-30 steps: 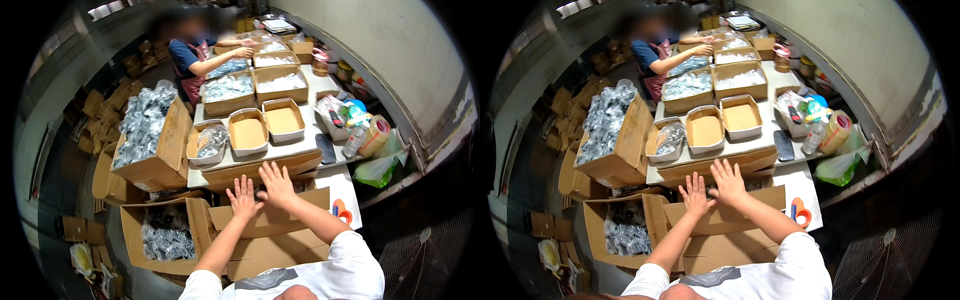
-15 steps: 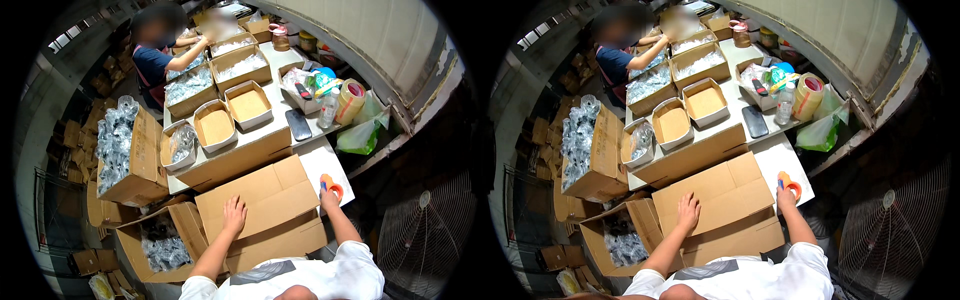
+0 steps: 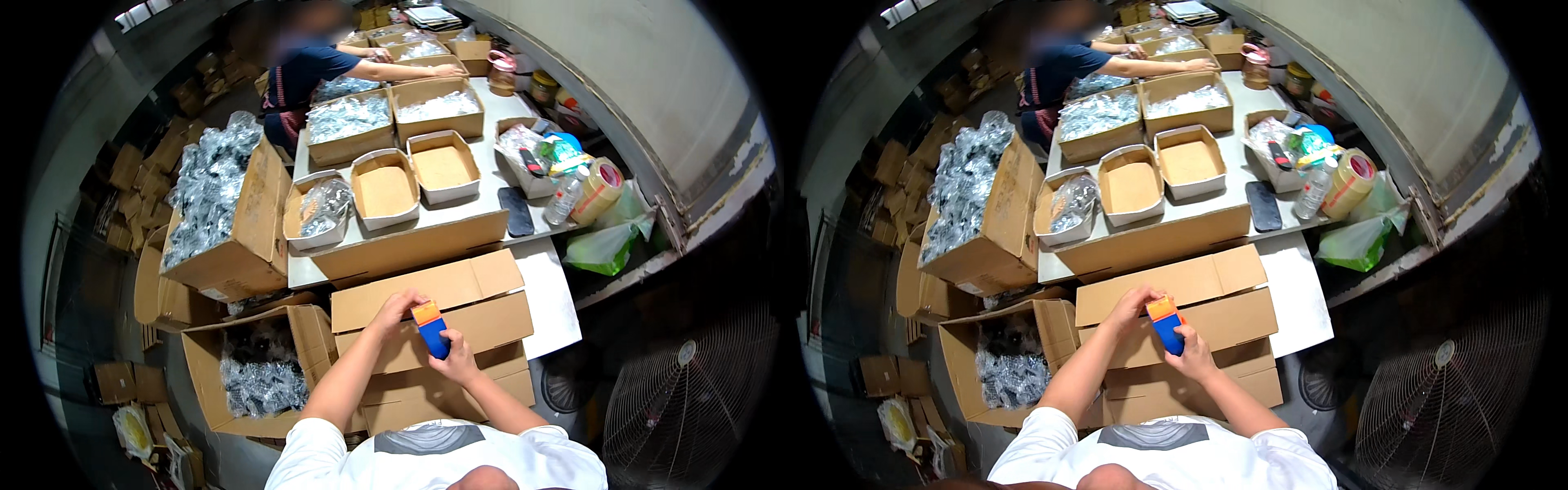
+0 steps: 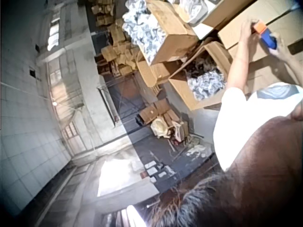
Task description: The person wraps metal components in bubble wrap, places them into cardboard boxes, and seals the boxes using a tape dispenser.
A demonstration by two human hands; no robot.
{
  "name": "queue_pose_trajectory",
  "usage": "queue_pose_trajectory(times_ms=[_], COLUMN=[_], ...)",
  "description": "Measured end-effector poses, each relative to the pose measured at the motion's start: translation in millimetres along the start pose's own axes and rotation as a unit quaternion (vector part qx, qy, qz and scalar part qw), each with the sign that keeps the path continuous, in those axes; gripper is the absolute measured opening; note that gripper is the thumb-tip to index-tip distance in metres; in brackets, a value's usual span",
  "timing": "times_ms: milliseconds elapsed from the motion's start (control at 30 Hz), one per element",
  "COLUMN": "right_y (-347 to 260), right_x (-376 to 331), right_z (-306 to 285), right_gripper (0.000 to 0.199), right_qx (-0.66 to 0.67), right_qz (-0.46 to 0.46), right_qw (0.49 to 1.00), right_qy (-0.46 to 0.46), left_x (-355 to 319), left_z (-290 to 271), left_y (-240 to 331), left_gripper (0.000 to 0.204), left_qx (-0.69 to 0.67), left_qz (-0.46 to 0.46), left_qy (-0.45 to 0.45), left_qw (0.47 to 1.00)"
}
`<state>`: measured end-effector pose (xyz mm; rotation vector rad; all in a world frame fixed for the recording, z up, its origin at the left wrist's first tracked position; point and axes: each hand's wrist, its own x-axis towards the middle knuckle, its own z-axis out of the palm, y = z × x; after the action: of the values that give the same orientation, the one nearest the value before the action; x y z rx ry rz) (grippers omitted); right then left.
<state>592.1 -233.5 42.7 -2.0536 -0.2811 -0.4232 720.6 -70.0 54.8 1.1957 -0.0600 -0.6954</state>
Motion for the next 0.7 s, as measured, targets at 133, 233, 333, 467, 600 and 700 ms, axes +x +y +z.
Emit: queue_pose_trajectory(times_ms=[133, 233, 333, 467, 600, 700], right_y=[-9, -32, -55, -65, -52, -50], right_x=[5, -1, -40, -59, -50, -41], right_z=[5, -8, -24, -33, -22, -23], right_gripper=[0.064, 0.060, 0.058, 0.059, 0.058, 0.057], right_qx=[-0.007, -0.032, -0.038, -0.041, -0.026, -0.029], right_qz=[0.003, 0.070, 0.174, 0.187, 0.205, 0.204], right_qw=[1.000, 0.997, 0.984, 0.981, 0.978, 0.978], right_qy=[0.000, -0.010, -0.030, -0.039, -0.035, -0.041], left_x=[8, 24, 46, 67, 85, 92], left_z=[-13, -24, -25, -25, -17, -20], left_y=[7, 2, 16, 25, 30, 30], left_gripper=[0.039, 0.023, 0.021, 0.026, 0.027, 0.027], left_qx=[0.129, 0.331, 0.563, 0.708, 0.739, 0.782], left_qz=[-0.023, 0.027, 0.269, 0.138, -0.008, -0.032], left_qy=[-0.001, 0.019, 0.130, 0.105, 0.121, 0.110], left_qw=[0.991, 0.943, 0.771, 0.684, 0.662, 0.612])
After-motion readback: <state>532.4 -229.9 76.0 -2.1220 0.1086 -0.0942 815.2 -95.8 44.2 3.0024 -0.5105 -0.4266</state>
